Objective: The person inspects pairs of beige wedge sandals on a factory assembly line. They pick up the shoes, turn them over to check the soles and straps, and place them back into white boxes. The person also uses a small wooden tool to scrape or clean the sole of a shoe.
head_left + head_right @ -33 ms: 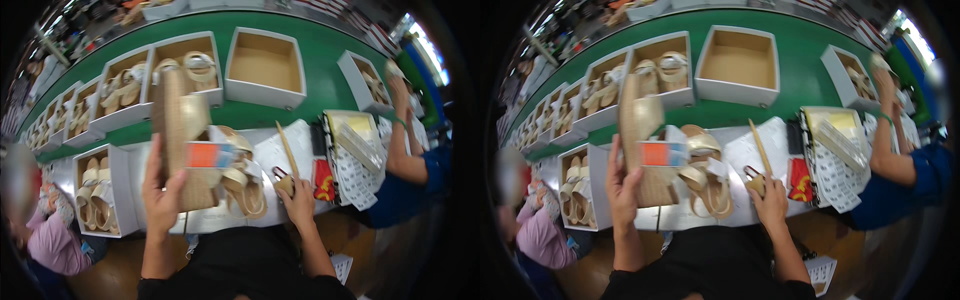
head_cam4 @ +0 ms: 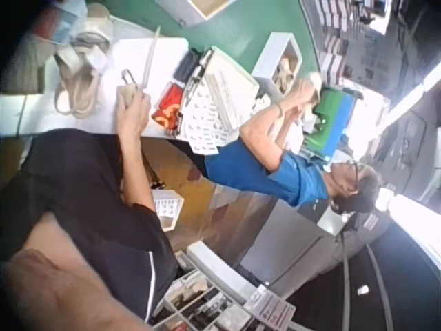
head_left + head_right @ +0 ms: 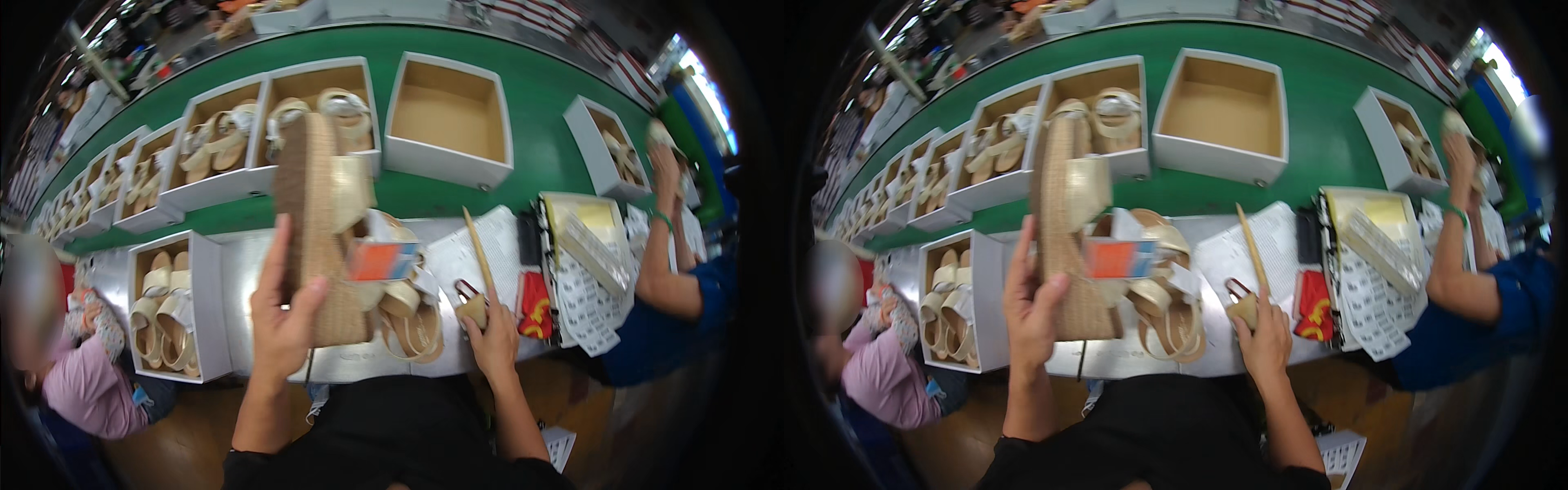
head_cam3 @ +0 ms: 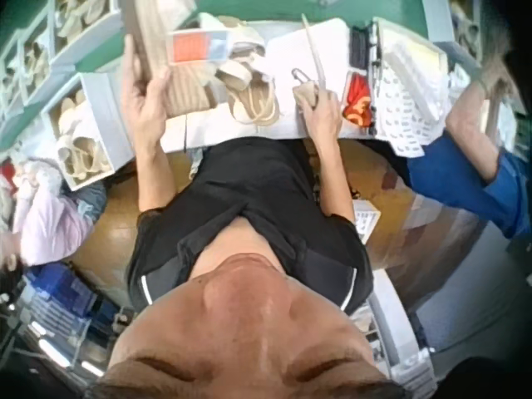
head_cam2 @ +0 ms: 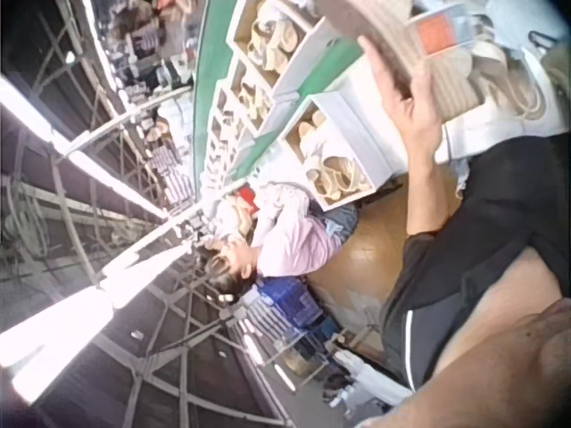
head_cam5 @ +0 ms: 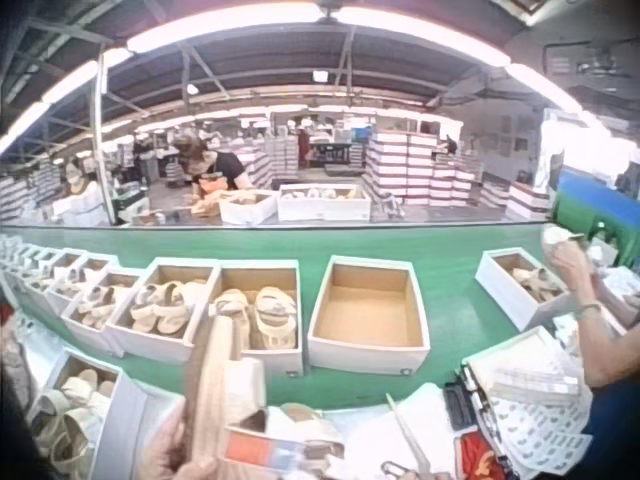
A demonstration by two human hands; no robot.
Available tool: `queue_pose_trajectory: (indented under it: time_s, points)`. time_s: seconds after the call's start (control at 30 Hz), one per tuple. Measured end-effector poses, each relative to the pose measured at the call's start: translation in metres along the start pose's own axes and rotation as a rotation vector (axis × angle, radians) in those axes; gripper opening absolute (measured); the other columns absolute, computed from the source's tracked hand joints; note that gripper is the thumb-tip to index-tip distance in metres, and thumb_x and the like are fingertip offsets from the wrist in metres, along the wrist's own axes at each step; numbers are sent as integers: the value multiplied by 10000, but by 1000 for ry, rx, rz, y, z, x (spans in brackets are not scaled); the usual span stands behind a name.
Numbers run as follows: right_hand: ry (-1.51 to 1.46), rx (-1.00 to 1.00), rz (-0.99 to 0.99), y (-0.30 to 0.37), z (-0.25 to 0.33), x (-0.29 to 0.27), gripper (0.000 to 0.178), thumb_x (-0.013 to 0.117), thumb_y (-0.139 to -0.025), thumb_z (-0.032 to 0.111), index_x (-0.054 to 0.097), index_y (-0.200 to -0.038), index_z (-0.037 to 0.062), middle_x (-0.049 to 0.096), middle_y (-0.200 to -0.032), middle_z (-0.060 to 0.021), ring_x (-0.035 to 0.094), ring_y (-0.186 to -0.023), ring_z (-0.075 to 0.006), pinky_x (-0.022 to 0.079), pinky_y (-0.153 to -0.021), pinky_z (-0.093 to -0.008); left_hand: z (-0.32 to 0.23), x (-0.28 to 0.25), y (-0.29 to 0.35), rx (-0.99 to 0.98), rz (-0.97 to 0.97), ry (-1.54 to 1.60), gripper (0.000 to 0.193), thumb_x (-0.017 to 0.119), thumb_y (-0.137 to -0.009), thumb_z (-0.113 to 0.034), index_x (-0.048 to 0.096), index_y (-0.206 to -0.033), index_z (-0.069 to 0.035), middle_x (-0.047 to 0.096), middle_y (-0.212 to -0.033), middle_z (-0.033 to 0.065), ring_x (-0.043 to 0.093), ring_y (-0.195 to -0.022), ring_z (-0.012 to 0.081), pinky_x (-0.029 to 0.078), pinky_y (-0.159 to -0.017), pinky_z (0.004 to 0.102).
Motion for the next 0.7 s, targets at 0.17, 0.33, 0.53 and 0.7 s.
queue_pose_trajectory:
  time_s: [0.17, 0.33, 0.53, 0.7]
  points:
    - [-627, 139, -33, -13, 7, 4, 459, 698, -897, 121, 539, -1300, -34, 572, -798, -63, 569, -732, -199, 477, -653, -326, -28, 20, 3, 69, 54, 84, 675, 601, -954, -61, 286, -1549, -9, 549, -1395, 195, 553, -1244, 215, 394, -1073, 322]
    - [-1183, 7, -251, -30, 86, -74, 364, 674, -916, 99, 545, -1222, -53, 619, -897, -63, 608, -784, -128, 498, -694, -257, -28, 15, 14, -149, 6, 332, 683, 565, -983, -64, 216, -1568, -11, 559, -1360, 179, 562, -1211, 189, 423, -1039, 312]
    - [-737, -685, -237, -55, 180, -105, 363, 703, -831, 43, 582, -1164, -34, 673, -1002, -168, 660, -875, -256, 540, -765, -342, -28, 31, 26, -97, -2, 277, 669, 571, -976, -52, 245, -1557, 2, 513, -1418, 175, 527, -1254, 190, 409, -1057, 317]
    - [-587, -777, -96, -50, 194, -98, 321, 681, -795, 6, 611, -1106, -35, 661, -1021, -176, 667, -903, -281, 542, -828, -360, -33, 30, 36, 56, -38, 174, 658, 589, -966, -59, 282, -1544, 13, 509, -1427, 171, 521, -1256, 186, 407, -1062, 321]
Point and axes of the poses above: each hand's wrist, its own y-axis away from the middle knuckle, its own x-axis out of the palm, z = x × y, the point moved 4 cm from there along -y, towards the middle knuckle
